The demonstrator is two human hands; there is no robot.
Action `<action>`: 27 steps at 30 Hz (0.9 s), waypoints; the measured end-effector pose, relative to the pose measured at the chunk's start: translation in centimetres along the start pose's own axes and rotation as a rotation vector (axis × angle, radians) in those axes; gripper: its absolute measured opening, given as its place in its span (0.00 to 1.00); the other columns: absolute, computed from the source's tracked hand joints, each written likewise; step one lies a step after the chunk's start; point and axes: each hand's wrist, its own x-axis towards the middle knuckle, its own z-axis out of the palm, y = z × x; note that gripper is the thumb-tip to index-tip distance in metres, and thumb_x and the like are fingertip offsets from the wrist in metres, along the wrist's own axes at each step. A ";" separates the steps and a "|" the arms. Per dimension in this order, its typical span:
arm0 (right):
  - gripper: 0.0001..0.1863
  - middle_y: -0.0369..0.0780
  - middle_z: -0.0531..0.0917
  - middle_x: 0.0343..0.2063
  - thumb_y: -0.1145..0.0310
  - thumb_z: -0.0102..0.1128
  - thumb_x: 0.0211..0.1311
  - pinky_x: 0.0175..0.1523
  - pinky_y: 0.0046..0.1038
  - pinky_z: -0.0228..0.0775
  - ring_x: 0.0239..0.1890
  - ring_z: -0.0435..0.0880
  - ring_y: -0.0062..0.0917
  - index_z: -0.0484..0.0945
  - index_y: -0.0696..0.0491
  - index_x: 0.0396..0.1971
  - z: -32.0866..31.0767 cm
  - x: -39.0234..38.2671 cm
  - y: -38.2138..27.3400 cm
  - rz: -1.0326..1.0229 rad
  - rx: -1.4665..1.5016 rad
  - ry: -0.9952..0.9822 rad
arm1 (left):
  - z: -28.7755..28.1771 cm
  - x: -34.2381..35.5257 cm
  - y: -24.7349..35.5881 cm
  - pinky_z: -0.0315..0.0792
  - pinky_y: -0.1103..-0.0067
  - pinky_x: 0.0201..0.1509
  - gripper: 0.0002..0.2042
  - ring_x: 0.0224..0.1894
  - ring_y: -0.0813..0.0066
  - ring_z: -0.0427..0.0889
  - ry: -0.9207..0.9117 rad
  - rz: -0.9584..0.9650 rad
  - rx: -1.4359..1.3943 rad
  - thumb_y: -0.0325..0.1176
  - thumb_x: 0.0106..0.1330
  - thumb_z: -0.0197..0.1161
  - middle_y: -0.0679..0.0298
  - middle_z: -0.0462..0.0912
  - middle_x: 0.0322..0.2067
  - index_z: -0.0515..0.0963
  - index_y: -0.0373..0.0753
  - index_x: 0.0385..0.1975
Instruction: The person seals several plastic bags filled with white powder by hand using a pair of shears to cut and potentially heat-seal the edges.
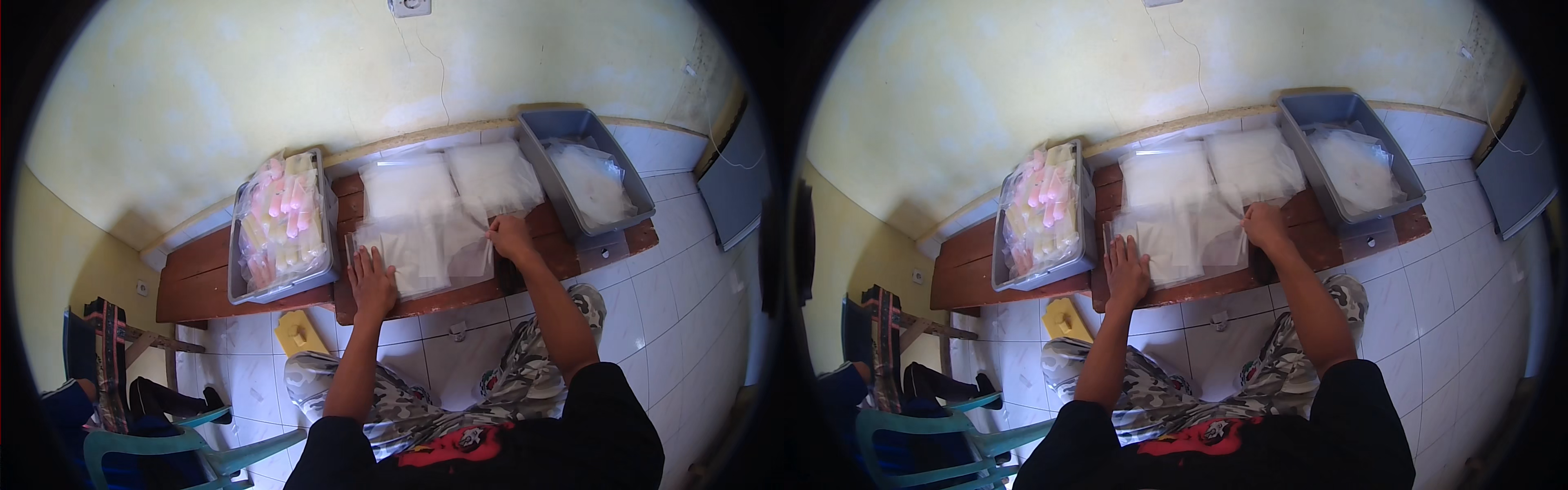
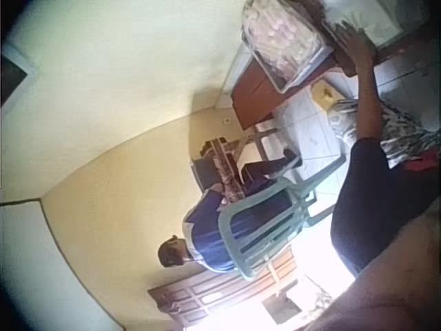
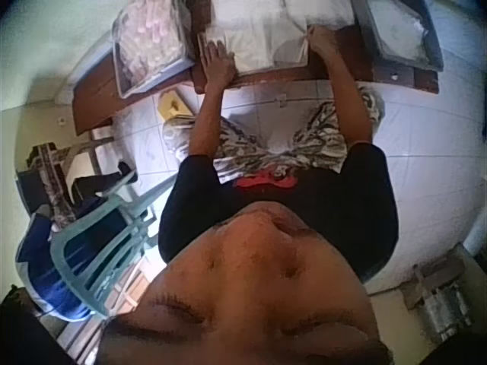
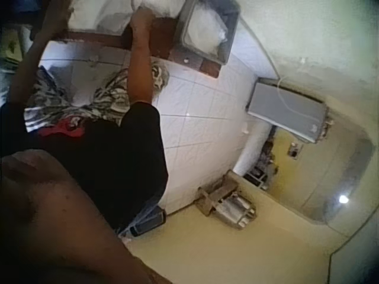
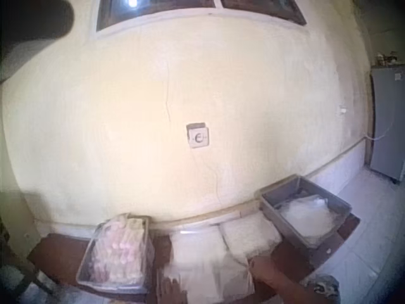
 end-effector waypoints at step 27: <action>0.20 0.43 0.90 0.31 0.70 0.78 0.51 0.47 0.32 0.81 0.37 0.90 0.33 0.84 0.56 0.44 -2.3 -0.9 1.7 0.006 0.262 -0.004 | 0.8 -1.3 5.0 0.43 0.44 0.79 0.32 0.77 0.32 0.50 0.004 0.220 -0.047 0.44 0.67 0.61 0.35 0.54 0.75 0.66 0.42 0.71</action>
